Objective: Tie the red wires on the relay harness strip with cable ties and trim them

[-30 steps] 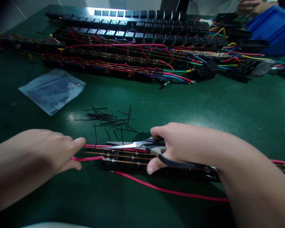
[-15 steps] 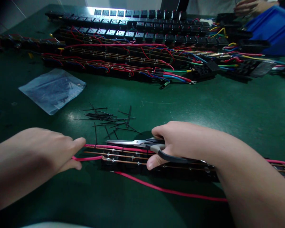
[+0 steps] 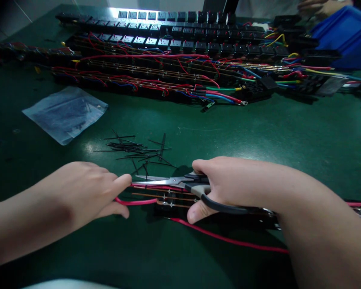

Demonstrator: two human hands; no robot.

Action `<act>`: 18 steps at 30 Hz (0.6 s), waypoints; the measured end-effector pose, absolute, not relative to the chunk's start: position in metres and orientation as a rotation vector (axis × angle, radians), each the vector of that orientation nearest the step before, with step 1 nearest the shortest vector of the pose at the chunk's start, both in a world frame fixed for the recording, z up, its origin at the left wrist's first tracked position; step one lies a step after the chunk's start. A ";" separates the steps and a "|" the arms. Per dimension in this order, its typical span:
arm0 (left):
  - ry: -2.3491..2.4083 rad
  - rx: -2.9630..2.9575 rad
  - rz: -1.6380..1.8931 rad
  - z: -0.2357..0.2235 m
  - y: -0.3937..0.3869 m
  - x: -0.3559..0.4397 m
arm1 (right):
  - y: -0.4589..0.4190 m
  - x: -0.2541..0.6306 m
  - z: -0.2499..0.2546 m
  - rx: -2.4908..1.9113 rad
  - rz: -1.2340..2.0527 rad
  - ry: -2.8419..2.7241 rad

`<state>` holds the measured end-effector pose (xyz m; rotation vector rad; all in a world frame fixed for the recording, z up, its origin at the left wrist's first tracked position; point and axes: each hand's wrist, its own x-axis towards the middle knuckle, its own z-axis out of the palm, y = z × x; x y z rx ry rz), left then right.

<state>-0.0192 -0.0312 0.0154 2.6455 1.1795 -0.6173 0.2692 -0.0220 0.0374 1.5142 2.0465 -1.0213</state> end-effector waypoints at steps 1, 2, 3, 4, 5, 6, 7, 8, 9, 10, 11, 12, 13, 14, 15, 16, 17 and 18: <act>1.175 2.637 -0.620 0.016 -0.031 -0.018 | -0.022 0.269 0.038 1.512 -1.037 2.003; 1.175 2.630 -0.620 0.017 -0.031 -0.018 | -0.022 0.269 0.038 1.509 -1.052 1.972; 1.178 2.625 -0.621 0.018 -0.031 -0.019 | -0.022 0.269 0.038 1.506 -1.063 1.959; 1.184 2.620 -0.620 0.019 -0.031 -0.020 | -0.022 0.269 0.039 1.505 -1.067 1.950; 1.192 2.617 -0.618 0.020 -0.032 -0.021 | -0.022 0.269 0.039 1.508 -1.066 1.944; 1.201 2.615 -0.616 0.020 -0.033 -0.022 | -0.022 0.269 0.039 1.511 -1.063 1.940; 1.209 2.612 -0.614 0.021 -0.034 -0.023 | -0.022 0.269 0.039 1.512 -1.059 1.938; 1.218 2.610 -0.612 0.021 -0.034 -0.023 | -0.022 0.268 0.038 1.513 -1.055 1.938; 1.224 2.607 -0.610 0.021 -0.035 -0.024 | -0.022 0.268 0.038 1.513 -1.051 1.940; 1.228 2.604 -0.606 0.022 -0.036 -0.023 | -0.022 0.267 0.038 1.513 -1.045 1.947; 1.229 2.602 -0.602 0.023 -0.036 -0.023 | -0.021 0.266 0.037 1.512 -1.040 1.956; 1.228 2.599 -0.595 0.024 -0.037 -0.023 | -0.021 0.265 0.037 1.511 -1.030 1.971; 1.226 2.598 -0.587 0.026 -0.037 -0.022 | -0.021 0.264 0.037 1.511 -1.018 1.987; 1.223 2.597 -0.578 0.027 -0.037 -0.021 | -0.022 0.262 0.037 1.512 -1.007 2.006; 1.218 2.598 -0.570 0.029 -0.037 -0.021 | -0.022 0.261 0.037 1.513 -0.999 2.023; 1.214 2.599 -0.562 0.030 -0.037 -0.020 | -0.022 0.260 0.038 1.515 -0.996 2.031; 1.210 2.601 -0.555 0.032 -0.037 -0.019 | -0.023 0.259 0.038 1.519 -0.996 2.033; 1.206 2.602 -0.548 0.033 -0.038 -0.019 | -0.023 0.258 0.038 1.523 -0.997 2.032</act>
